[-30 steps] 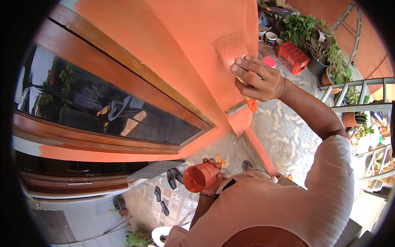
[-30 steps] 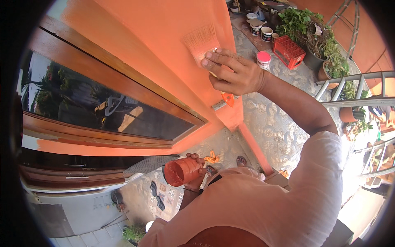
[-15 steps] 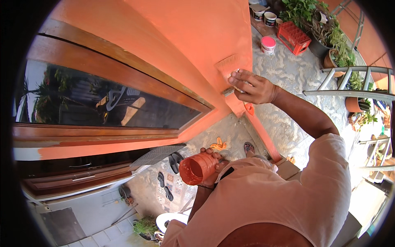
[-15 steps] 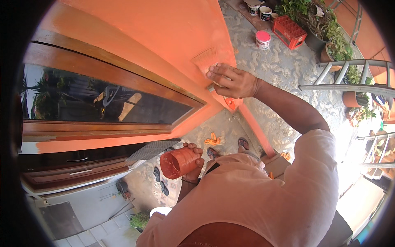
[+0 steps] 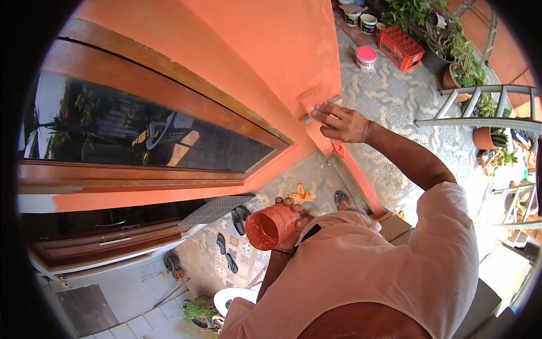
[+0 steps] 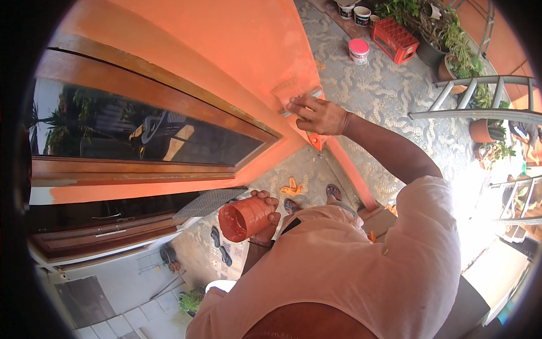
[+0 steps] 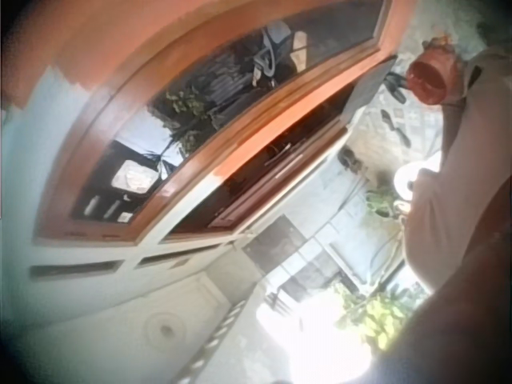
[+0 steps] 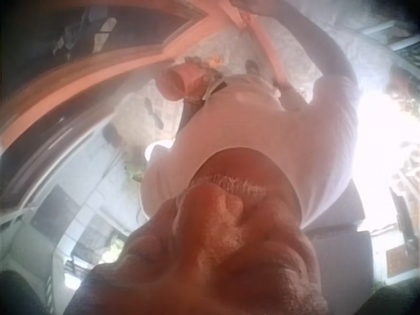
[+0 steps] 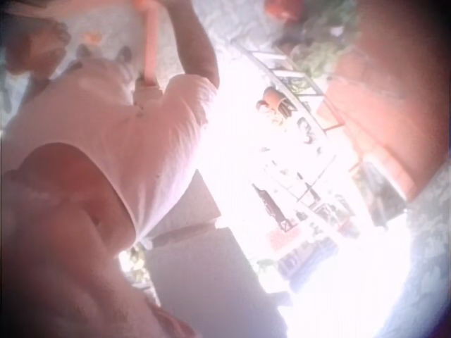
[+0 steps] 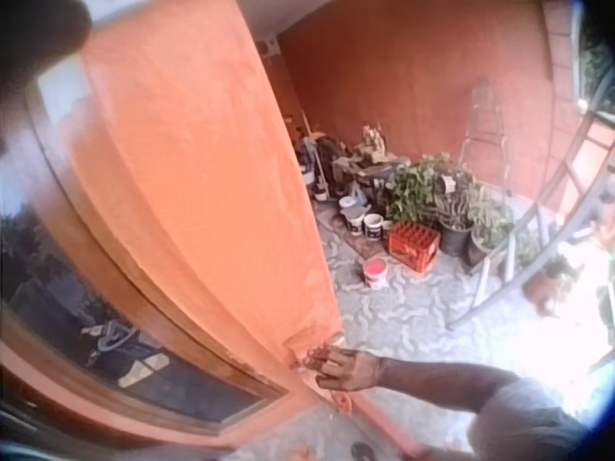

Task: The person paints the wooden door frame with orange paint using a brush. They repeatedly dip the brush into a small container and apply paint along the vertical and horizontal edges of the frame.

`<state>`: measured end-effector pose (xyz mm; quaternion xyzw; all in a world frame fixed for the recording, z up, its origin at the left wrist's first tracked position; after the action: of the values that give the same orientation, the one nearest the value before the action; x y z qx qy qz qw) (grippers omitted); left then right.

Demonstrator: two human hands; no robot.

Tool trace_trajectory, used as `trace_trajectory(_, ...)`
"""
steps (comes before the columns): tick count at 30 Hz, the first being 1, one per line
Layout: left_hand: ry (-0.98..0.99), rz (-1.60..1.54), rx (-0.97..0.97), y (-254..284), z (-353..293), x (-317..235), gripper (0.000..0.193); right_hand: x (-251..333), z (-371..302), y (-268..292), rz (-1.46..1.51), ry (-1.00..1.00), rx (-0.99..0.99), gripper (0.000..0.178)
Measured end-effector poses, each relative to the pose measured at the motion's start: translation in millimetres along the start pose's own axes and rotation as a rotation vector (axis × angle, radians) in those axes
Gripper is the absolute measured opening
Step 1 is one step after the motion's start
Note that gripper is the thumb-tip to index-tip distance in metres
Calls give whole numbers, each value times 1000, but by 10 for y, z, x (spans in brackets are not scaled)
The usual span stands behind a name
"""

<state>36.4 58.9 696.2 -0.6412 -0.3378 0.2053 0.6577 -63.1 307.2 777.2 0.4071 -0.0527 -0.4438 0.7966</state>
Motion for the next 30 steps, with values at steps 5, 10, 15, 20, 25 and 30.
trace_trajectory(5,1,9,20,-26,-34,13,51,44,-40,-68,57,-10,53,15)
trace_trajectory(10,-13,11,49,-36,-75,21,52,389,-99,-15,287,46,152,18)
trace_trajectory(15,-43,17,48,0,-77,-15,50,517,104,-32,580,1,201,18)
trace_trajectory(20,-36,-9,25,5,-15,-26,47,-14,229,-295,805,-243,249,19)
trace_trajectory(25,-85,-6,47,-32,-49,-80,46,-349,407,-25,765,-224,251,18)
trace_trajectory(30,-126,-2,34,-13,-44,-123,46,-705,119,411,564,-379,-6,18)
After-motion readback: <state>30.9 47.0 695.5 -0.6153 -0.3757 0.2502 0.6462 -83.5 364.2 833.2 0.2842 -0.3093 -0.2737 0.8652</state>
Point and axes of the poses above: each hand's wrist, its own z-axis towards the middle knuckle, its own y-axis out of the back of the hand, x = y × z, the point moved 10 cm from there along z, towards the middle knuckle, and after that the axes turned 1 degree about -z, right-handed, at the moved point
